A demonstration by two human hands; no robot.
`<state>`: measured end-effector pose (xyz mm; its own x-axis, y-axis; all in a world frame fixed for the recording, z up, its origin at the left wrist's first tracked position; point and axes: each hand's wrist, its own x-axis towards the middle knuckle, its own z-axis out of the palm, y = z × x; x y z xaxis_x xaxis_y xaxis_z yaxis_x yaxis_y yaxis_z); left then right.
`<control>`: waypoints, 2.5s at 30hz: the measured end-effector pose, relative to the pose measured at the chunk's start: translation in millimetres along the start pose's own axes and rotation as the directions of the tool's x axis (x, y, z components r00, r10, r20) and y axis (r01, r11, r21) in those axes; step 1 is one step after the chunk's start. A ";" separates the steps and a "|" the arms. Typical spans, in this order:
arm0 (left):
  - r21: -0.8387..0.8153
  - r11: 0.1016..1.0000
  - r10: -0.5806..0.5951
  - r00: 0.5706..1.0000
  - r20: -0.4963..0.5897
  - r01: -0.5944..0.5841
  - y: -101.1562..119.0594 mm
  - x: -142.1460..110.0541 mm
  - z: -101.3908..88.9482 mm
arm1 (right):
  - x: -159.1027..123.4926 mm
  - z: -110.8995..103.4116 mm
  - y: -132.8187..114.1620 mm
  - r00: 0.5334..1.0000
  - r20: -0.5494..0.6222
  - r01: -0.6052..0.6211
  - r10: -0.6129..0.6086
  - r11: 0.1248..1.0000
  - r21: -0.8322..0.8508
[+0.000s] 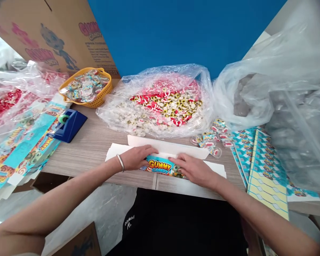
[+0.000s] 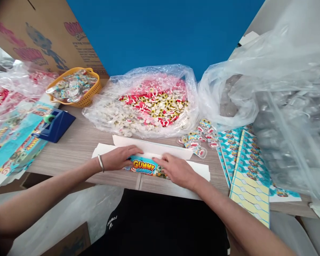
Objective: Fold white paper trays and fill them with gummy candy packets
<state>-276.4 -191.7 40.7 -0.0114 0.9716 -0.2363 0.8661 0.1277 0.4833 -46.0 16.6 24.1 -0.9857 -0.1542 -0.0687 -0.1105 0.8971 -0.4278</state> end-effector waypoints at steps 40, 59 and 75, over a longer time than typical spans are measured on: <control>0.223 0.926 -0.207 0.904 -0.374 0.305 61.2 10.8 86.8 | 54.0 46.8 -23.2 0.886 -0.421 0.049 -0.193 0.943 -0.329; 0.187 0.933 -0.062 0.647 -0.760 0.308 114.3 -43.8 98.2 | 2.8 -0.9 -71.6 0.894 -0.448 -0.107 0.023 0.981 -0.164; -0.930 -0.367 -0.801 0.504 0.322 0.011 131.0 -35.9 89.9 | 34.7 -21.4 -20.0 0.853 -0.373 -0.476 0.365 0.837 -0.270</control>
<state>-117.6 -227.7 36.7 -0.5387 0.3235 -0.7779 -0.7827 0.1496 0.6042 -80.7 2.2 49.6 -0.9287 0.3506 0.1209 0.3426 0.9359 -0.0823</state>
